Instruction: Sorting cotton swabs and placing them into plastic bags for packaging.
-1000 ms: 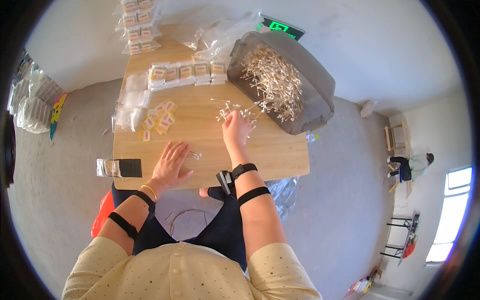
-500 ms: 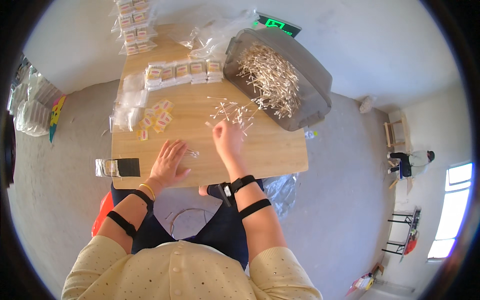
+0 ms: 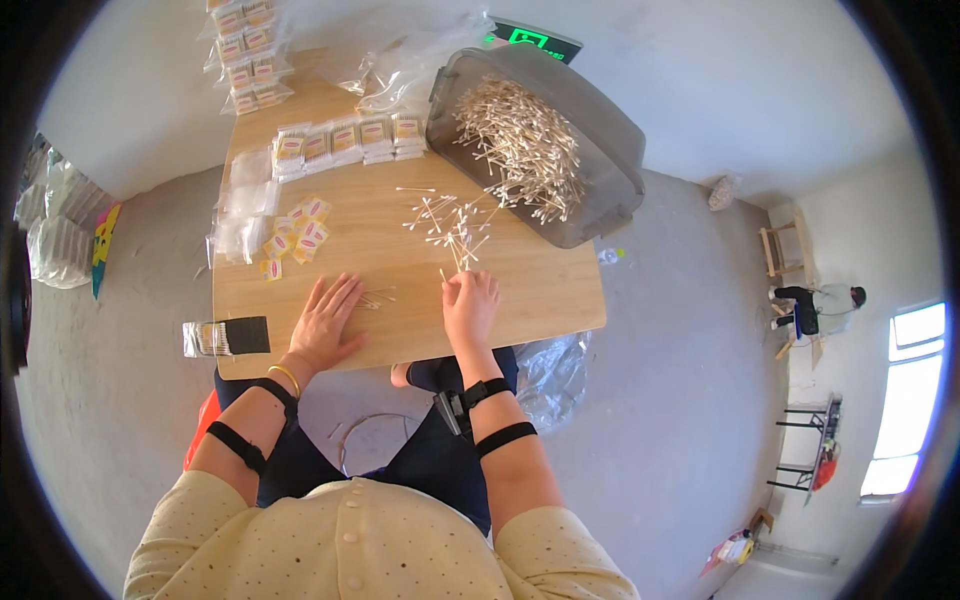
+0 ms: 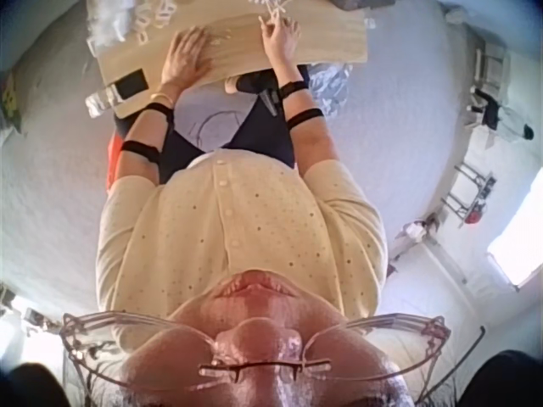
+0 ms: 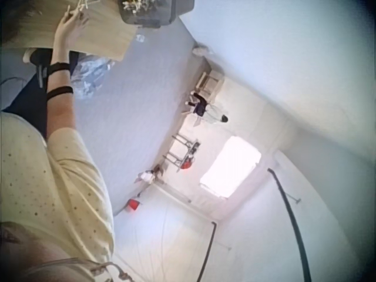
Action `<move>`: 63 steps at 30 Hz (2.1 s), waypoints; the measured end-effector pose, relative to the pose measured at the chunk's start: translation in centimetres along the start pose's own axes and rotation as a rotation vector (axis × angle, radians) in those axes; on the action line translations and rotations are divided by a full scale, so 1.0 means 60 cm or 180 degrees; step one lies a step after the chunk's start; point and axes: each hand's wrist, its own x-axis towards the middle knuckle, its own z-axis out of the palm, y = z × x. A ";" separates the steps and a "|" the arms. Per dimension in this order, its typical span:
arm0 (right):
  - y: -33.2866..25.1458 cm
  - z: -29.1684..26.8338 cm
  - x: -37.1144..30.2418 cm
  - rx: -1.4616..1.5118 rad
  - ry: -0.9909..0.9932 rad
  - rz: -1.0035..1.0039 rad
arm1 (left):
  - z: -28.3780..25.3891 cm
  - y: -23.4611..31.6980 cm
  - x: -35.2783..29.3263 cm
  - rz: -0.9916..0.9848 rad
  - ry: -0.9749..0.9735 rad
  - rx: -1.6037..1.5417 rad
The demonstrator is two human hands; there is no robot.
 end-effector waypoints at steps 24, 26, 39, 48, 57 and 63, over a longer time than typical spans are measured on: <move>-0.138 0.067 -0.011 0.1488 -0.0463 -0.0798 | 0.007 -0.006 -0.003 0.0090 0.0222 0.0018; -0.120 0.065 0.024 0.1643 -0.0249 -0.0761 | 0.009 -0.007 -0.003 0.0078 0.0188 0.0038; -0.070 0.057 0.232 -0.0148 -0.1005 -0.1354 | 0.008 -0.010 -0.004 -0.0034 0.0266 -0.0154; -0.098 0.087 0.246 0.2644 -0.1713 0.0298 | 0.002 -0.006 -0.004 -0.0049 0.0233 -0.0209; -0.053 0.061 0.200 0.3277 -0.1650 0.1042 | 0.008 -0.007 -0.002 -0.0016 0.0280 -0.0194; -0.113 0.068 0.065 0.0489 -0.1318 -0.1090 | 0.005 -0.002 0.000 -0.0027 0.0443 -0.0290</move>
